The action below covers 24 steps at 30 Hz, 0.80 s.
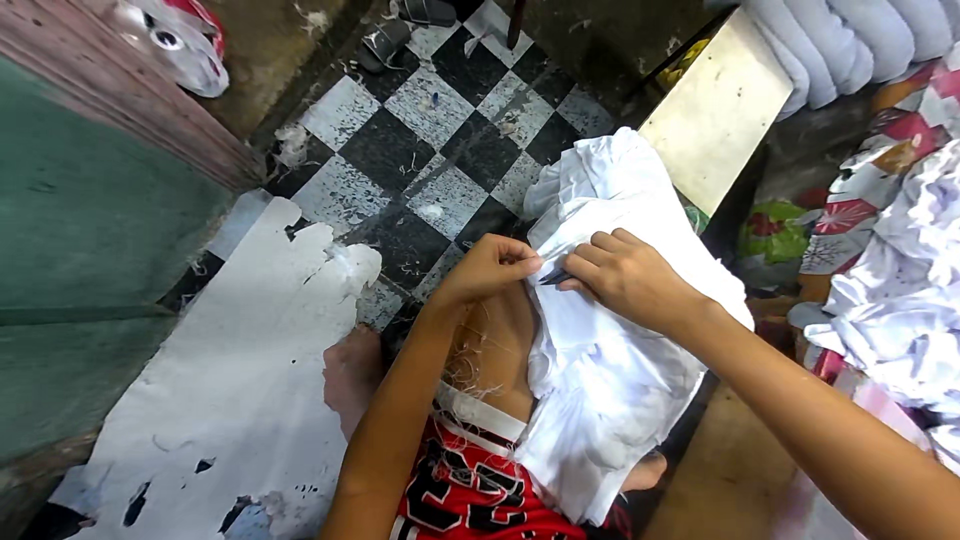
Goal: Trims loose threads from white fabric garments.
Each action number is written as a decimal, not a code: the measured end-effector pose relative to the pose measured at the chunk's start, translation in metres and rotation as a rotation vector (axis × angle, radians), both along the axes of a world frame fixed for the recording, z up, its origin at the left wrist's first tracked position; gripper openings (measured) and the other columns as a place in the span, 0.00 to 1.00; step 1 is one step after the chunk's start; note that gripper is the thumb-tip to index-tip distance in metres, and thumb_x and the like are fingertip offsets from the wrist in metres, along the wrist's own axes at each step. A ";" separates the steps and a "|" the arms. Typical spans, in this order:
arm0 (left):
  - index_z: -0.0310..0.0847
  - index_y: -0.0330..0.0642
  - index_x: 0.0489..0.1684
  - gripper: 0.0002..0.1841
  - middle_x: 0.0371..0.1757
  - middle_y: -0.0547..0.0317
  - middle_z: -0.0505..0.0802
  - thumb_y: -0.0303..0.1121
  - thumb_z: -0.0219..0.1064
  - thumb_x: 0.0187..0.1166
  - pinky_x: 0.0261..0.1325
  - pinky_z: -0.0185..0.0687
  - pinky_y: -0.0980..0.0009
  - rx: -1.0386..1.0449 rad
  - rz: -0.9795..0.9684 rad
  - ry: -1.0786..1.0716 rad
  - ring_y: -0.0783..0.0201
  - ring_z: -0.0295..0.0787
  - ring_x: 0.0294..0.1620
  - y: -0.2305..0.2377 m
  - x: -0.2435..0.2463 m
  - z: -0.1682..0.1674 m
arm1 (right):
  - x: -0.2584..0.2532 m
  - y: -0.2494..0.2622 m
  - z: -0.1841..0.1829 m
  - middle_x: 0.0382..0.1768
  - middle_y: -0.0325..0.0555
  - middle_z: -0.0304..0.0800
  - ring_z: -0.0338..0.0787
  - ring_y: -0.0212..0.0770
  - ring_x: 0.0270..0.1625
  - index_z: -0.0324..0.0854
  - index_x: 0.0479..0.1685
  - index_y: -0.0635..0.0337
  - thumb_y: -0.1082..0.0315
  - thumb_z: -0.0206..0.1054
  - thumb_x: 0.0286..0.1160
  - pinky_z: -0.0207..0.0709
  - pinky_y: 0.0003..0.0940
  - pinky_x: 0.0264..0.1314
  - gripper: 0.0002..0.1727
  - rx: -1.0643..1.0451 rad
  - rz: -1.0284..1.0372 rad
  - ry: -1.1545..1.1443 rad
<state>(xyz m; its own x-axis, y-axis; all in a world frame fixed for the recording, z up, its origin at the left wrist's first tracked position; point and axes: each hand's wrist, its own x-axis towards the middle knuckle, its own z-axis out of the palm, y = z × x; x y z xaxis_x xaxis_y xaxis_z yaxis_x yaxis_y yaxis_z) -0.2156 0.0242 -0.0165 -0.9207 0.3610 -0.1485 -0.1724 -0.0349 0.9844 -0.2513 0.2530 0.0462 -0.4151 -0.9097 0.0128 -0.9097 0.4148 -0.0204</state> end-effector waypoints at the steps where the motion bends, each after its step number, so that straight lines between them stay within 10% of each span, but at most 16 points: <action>1: 0.87 0.33 0.35 0.06 0.28 0.68 0.86 0.24 0.66 0.81 0.37 0.74 0.83 -0.013 -0.003 0.022 0.83 0.76 0.28 0.000 0.000 -0.001 | 0.000 0.001 -0.001 0.30 0.53 0.87 0.88 0.57 0.35 0.85 0.38 0.64 0.56 0.57 0.90 0.75 0.48 0.35 0.21 -0.015 0.000 -0.011; 12: 0.86 0.33 0.31 0.12 0.28 0.66 0.85 0.26 0.61 0.86 0.37 0.72 0.82 -0.044 -0.096 -0.005 0.82 0.76 0.30 -0.004 -0.002 0.002 | 0.000 0.003 0.000 0.28 0.52 0.87 0.88 0.55 0.34 0.86 0.36 0.64 0.54 0.56 0.89 0.77 0.47 0.36 0.23 -0.061 -0.046 -0.076; 18: 0.87 0.29 0.45 0.07 0.42 0.61 0.88 0.23 0.65 0.79 0.42 0.74 0.85 0.009 -0.225 0.091 0.83 0.78 0.37 -0.013 -0.002 -0.009 | 0.006 0.002 0.004 0.25 0.48 0.85 0.88 0.48 0.26 0.85 0.37 0.64 0.44 0.63 0.79 0.78 0.46 0.25 0.27 -0.150 -0.254 -0.275; 24: 0.88 0.30 0.42 0.05 0.44 0.61 0.89 0.21 0.67 0.75 0.42 0.75 0.85 0.014 -0.177 0.103 0.82 0.79 0.38 -0.013 0.003 -0.015 | 0.022 -0.017 -0.001 0.25 0.40 0.84 0.75 0.30 0.23 0.93 0.39 0.62 0.63 0.76 0.69 0.70 0.27 0.26 0.11 -0.401 -0.432 -0.422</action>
